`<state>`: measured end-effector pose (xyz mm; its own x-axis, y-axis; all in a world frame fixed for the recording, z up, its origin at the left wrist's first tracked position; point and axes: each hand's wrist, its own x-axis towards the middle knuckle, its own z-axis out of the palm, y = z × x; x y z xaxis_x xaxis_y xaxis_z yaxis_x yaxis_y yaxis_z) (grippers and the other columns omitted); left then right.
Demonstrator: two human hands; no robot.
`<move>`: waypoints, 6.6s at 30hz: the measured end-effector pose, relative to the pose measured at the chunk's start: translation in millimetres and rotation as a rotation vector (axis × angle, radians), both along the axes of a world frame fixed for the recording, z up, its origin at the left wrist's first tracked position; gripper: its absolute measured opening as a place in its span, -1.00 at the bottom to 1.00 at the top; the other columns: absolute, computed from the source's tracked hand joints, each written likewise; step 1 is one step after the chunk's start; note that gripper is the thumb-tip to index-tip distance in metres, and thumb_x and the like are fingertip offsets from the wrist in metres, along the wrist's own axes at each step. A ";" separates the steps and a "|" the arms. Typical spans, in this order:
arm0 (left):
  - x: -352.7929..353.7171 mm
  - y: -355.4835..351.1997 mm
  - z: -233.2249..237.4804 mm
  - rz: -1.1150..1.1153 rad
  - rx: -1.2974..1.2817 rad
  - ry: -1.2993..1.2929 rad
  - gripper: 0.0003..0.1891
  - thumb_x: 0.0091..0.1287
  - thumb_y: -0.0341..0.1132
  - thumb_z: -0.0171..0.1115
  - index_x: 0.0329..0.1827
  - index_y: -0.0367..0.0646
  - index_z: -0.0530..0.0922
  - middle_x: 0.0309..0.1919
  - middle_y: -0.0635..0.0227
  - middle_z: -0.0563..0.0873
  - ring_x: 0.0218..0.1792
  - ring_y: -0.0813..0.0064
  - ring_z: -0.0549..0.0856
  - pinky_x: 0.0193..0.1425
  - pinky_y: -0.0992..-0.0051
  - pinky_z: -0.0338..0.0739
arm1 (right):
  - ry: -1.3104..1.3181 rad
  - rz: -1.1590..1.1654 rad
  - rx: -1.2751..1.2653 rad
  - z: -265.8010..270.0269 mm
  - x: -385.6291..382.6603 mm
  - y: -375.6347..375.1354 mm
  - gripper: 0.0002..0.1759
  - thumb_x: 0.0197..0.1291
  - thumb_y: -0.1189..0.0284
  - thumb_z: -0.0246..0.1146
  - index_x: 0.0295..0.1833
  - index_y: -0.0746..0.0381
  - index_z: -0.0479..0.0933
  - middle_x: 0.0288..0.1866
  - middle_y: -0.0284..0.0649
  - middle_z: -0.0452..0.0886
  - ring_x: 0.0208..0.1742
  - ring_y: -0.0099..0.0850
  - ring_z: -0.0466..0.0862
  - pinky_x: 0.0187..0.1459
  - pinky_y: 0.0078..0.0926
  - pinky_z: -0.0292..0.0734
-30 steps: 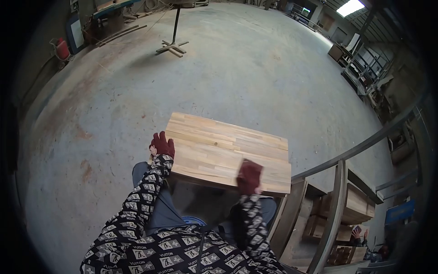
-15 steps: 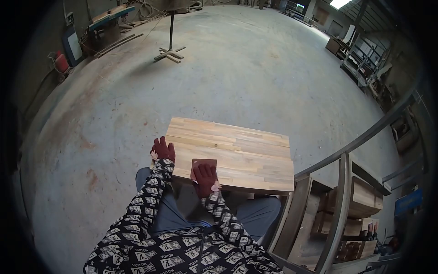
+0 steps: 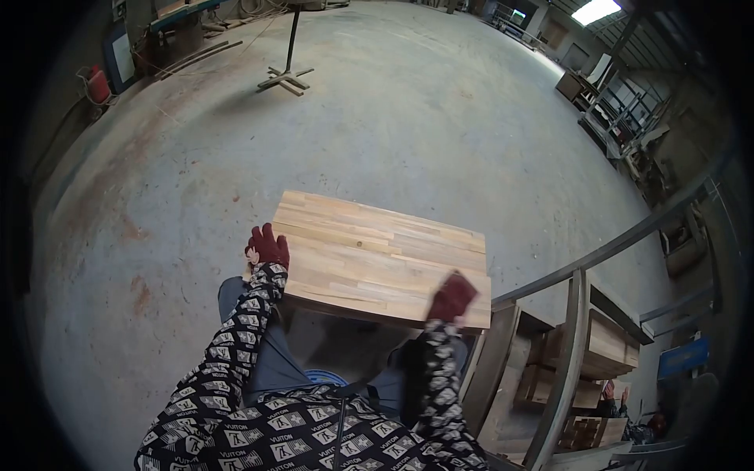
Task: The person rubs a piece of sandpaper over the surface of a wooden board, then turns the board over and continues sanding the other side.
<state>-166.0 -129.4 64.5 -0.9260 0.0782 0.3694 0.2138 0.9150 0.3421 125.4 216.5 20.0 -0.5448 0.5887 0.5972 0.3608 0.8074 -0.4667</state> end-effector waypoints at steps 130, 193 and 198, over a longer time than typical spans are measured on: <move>-5.1 -3.1 -20.1 -0.057 0.017 0.092 -0.52 0.29 -0.10 0.34 0.24 -0.05 0.49 0.12 0.11 0.55 0.06 0.03 0.65 0.08 -0.04 0.54 | -0.257 0.142 0.172 50.8 43.2 -37.1 -0.58 0.09 0.47 0.26 0.11 0.29 0.60 -0.09 0.01 0.65 0.08 0.09 0.63 0.10 0.03 0.49; -5.4 -5.7 -14.0 -0.093 0.003 0.004 -0.50 0.33 -0.10 0.32 0.28 -0.04 0.46 0.16 0.09 0.56 0.05 -0.01 0.67 0.06 -0.03 0.58 | -0.092 0.174 -0.010 5.4 26.0 -56.1 -0.48 0.07 0.56 0.37 0.24 0.21 0.68 0.20 0.07 0.70 0.40 0.02 0.58 0.54 -0.02 0.30; -4.3 -4.7 -10.9 -0.070 -0.024 0.014 -0.51 0.34 -0.10 0.32 0.27 -0.05 0.46 0.17 0.10 0.54 0.05 0.01 0.66 0.08 -0.01 0.58 | -0.153 -0.042 0.076 37.3 66.9 7.8 -0.68 0.13 0.60 0.30 0.04 0.31 0.67 -0.09 -0.03 0.70 -0.01 -0.05 0.69 0.13 -0.14 0.57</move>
